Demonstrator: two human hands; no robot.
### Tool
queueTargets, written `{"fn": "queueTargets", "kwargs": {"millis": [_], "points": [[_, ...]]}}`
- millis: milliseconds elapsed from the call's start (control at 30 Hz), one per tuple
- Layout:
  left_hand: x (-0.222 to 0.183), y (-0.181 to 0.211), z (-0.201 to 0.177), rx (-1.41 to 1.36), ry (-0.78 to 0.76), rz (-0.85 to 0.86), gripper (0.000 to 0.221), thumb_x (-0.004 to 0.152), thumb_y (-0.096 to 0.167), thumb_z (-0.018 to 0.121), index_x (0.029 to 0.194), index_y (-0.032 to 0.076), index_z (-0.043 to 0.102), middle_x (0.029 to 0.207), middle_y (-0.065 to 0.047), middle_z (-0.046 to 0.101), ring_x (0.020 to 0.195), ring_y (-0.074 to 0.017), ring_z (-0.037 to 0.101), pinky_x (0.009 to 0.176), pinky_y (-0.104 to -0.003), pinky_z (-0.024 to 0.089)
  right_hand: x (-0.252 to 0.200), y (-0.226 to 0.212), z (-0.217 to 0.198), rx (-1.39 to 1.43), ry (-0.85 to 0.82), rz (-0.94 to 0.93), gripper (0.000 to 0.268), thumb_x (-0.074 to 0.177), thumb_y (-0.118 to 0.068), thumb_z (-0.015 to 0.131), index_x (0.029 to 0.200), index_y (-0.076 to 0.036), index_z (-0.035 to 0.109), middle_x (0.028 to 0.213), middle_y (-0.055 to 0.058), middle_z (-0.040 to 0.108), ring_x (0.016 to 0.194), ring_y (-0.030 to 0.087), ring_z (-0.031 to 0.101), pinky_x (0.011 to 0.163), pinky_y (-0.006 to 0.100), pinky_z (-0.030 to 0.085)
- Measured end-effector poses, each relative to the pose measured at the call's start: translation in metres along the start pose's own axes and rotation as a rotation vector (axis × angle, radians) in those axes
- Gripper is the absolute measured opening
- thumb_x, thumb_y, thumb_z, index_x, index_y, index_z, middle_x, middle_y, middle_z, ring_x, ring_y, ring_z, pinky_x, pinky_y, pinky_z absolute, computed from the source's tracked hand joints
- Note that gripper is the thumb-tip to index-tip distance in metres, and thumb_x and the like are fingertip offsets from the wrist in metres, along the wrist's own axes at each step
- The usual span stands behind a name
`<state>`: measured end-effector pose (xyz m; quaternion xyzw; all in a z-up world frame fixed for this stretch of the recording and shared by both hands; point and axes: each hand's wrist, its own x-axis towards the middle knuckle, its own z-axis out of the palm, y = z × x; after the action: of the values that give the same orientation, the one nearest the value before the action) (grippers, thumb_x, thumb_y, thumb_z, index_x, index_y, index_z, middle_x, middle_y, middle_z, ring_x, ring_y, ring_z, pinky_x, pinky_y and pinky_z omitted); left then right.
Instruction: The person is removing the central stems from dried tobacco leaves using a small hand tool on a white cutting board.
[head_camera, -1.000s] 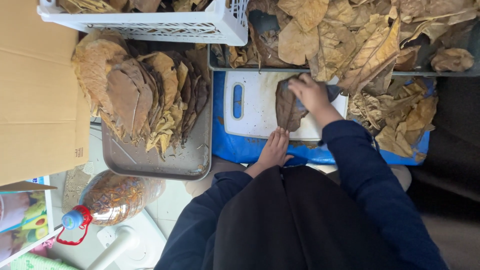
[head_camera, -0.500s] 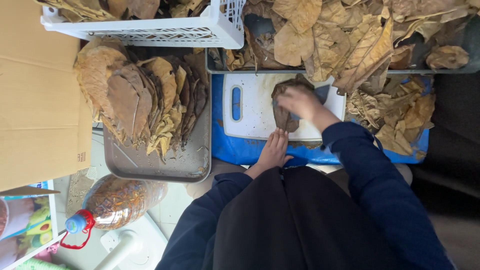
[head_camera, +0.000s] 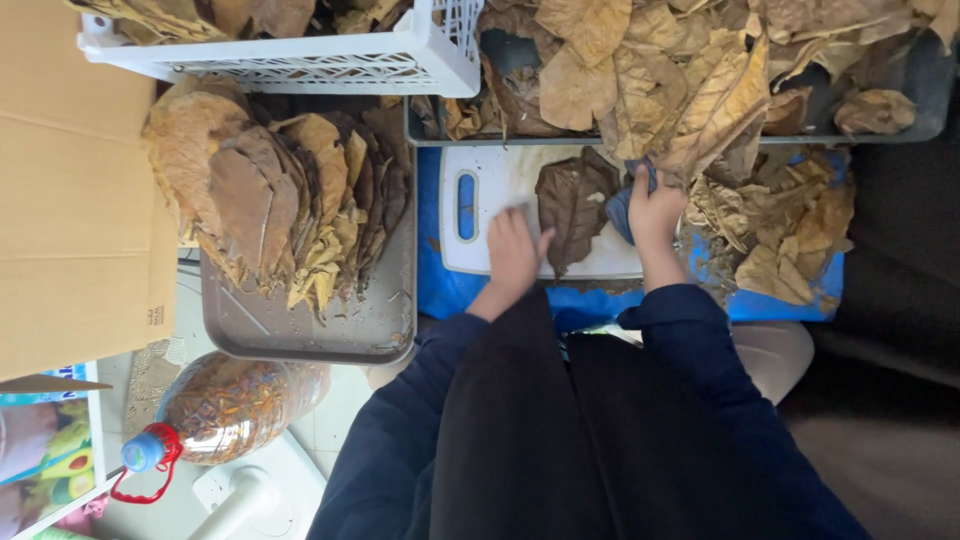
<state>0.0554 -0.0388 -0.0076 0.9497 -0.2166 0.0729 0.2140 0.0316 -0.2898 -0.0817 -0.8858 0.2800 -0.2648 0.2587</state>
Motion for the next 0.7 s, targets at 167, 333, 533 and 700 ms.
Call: {"fn": "queueTargets", "kwargs": {"millis": [167,333,533,700], "points": [[0.028,-0.004,0.018,-0.056,-0.185,-0.138,0.050,0.081,0.042,0.082,0.110,0.006,0.065,0.109,-0.012,0.054,0.110,-0.0349,0.054,0.088,-0.044,0.047,-0.030,-0.031,-0.038,0.079,0.068,-0.160,0.022,0.104,-0.017,0.069,0.123,-0.008,0.076,0.103,0.014,0.067,0.097,0.037,0.068,0.082,0.047,0.056],[0.016,0.000,-0.020,-0.517,-0.252,-0.272,0.026,0.103,0.020,0.063,0.115,-0.003,0.062,0.114,-0.022,0.062,0.111,-0.0413,0.067,0.092,-0.044,0.057,-0.027,-0.050,-0.053,0.193,0.034,-0.158,0.024,0.109,-0.015,0.061,0.129,-0.009,0.073,0.105,0.008,0.061,0.093,0.032,0.068,0.080,0.042,0.056],[-0.033,-0.050,-0.151,-0.757,-0.044,-0.336,0.028,0.102,0.014,0.063,0.126,-0.001,0.058,0.109,-0.032,0.070,0.109,-0.0515,0.065,0.089,-0.060,0.055,-0.028,-0.049,-0.054,0.225,0.005,-0.206,0.021,0.109,-0.014,0.062,0.126,-0.005,0.073,0.103,0.011,0.061,0.093,0.038,0.067,0.078,0.044,0.056],[-0.051,-0.160,-0.261,-0.310,0.670,-0.247,0.011,0.107,0.002,0.062,0.098,0.001,0.069,0.086,-0.013,0.063,0.086,-0.0282,0.063,0.088,-0.040,0.050,-0.029,-0.053,-0.053,0.228,0.030,-0.195,0.020,0.107,-0.010,0.065,0.124,-0.006,0.073,0.102,0.012,0.061,0.092,0.038,0.067,0.080,0.046,0.054]]}}
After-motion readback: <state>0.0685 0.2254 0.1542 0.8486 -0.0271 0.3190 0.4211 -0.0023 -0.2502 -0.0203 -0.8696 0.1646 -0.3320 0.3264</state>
